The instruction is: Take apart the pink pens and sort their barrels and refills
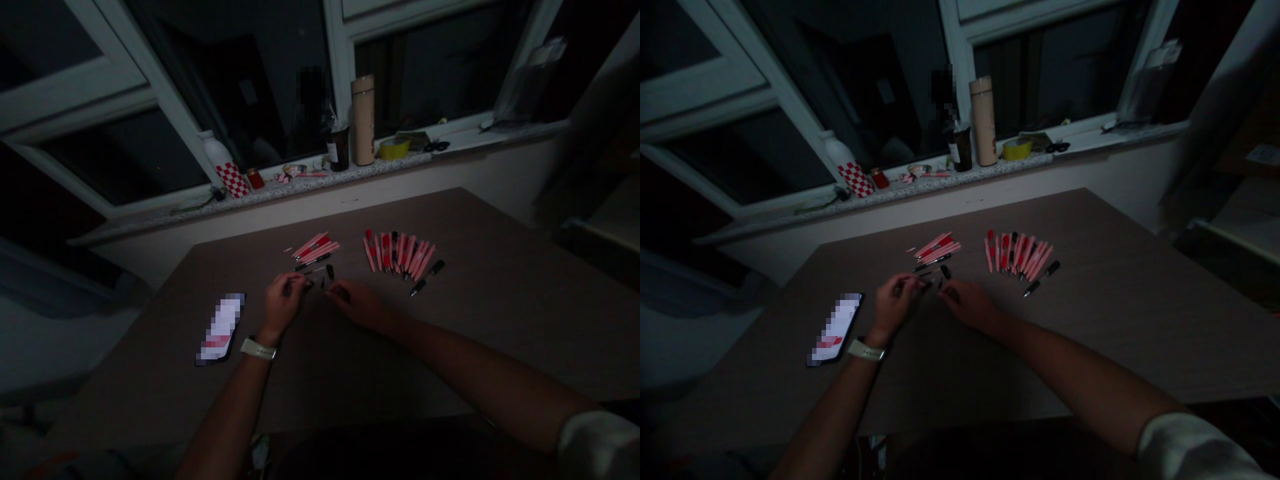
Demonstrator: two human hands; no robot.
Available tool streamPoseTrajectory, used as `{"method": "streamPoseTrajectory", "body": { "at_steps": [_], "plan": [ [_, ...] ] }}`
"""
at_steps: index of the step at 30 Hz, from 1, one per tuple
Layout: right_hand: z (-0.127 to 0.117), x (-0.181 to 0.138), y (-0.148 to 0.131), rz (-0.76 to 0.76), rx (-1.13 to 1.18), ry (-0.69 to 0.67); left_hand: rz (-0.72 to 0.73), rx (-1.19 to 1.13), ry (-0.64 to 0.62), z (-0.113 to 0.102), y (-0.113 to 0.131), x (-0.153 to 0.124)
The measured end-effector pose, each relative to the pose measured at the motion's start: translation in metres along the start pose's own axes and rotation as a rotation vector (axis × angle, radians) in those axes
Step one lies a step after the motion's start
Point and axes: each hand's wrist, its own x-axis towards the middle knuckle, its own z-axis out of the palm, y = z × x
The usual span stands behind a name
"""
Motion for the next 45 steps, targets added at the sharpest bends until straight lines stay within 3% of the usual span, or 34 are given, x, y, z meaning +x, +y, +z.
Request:
{"method": "streamPoseTrajectory", "body": {
  "at_steps": [3, 5, 12, 19, 23, 30, 38, 45],
  "plan": [
    [-0.001, 0.001, 0.0, 0.027, 0.052, 0.037, -0.107, 0.023, 0.205, -0.008, -0.009, 0.006],
    [-0.002, 0.001, 0.001, 0.034, 0.069, 0.05, -0.152, 0.08, 0.223, -0.013, -0.019, 0.009],
    [0.0, 0.001, 0.005, -0.014, 0.093, 0.132, -0.127, 0.469, -0.097, -0.018, -0.039, 0.008],
    [0.002, 0.003, 0.005, 0.048, 0.169, 0.116, -0.082, 0.537, -0.163, -0.014, -0.046, 0.005],
    [0.002, 0.003, 0.003, 0.092, 0.119, 0.122, -0.008, 0.487, -0.139, -0.008, -0.039, 0.004],
    [-0.003, 0.002, -0.001, 0.121, 0.095, 0.199, 0.118, 0.398, -0.227, 0.008, -0.026, 0.0],
    [-0.005, 0.009, 0.008, 0.205, 0.103, 0.377, 0.166, 0.368, -0.183, 0.021, -0.007, 0.005],
    [0.0, 0.015, 0.018, 0.22, 0.154, 0.335, 0.122, 0.506, -0.202, 0.027, 0.004, 0.005]
  ]
}}
